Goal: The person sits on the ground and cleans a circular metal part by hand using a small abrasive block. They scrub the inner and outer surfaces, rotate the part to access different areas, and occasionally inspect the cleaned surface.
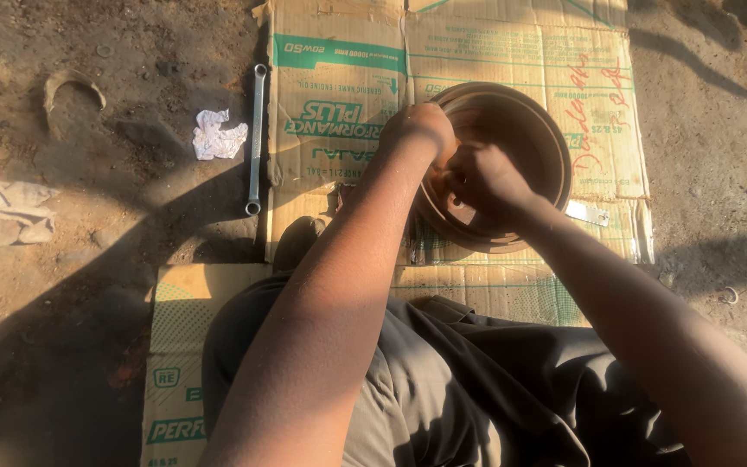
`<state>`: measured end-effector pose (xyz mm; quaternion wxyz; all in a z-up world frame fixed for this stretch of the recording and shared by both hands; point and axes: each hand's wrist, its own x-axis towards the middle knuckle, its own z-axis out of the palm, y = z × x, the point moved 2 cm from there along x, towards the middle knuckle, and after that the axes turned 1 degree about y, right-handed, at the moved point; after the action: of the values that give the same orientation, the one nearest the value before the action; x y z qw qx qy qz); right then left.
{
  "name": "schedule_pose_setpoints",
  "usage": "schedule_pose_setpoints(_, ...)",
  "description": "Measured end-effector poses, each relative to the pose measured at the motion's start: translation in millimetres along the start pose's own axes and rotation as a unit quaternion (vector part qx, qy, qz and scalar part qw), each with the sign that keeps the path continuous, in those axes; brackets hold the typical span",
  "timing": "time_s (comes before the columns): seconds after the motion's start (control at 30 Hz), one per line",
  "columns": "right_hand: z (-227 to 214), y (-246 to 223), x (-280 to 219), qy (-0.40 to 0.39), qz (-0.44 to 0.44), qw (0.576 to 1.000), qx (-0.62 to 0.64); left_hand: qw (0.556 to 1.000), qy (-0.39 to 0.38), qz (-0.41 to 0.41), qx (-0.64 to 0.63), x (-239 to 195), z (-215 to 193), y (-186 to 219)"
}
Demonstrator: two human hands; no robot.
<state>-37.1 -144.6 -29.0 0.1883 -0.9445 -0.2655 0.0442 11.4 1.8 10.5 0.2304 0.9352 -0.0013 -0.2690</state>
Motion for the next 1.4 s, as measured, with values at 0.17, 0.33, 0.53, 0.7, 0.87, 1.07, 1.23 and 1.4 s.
schedule_pose_setpoints(0.17,-13,22,7,0.164,-0.060,0.985,-0.008,0.999,0.022,-0.010,-0.047,0,8,-2)
schedule_pose_setpoints(0.33,14,6,14,0.066,0.058,0.981,0.171,1.000,0.018,0.011,-0.011,1,1,4)
schedule_pose_setpoints(0.53,3,9,-14,-0.147,-0.123,0.979,-0.072,0.999,-0.053,-0.008,0.011,-7,1,2)
schedule_pose_setpoints(0.7,-2,31,28,0.043,-0.118,0.989,-0.077,0.999,-0.032,-0.019,-0.015,-2,6,5)
schedule_pose_setpoints(0.87,-15,29,34,0.100,0.043,0.990,-0.086,1.000,-0.013,-0.001,-0.005,11,9,3)
schedule_pose_setpoints(1.07,6,27,26,0.087,-0.029,0.993,0.077,0.999,-0.038,0.005,0.016,34,24,2)
schedule_pose_setpoints(1.23,9,2,-2,-0.055,-0.108,0.993,0.008,0.996,-0.091,-0.019,0.004,19,14,2)
schedule_pose_setpoints(1.4,-5,-25,-16,-0.016,-0.130,0.991,-0.021,0.996,-0.072,-0.006,0.044,10,13,4)
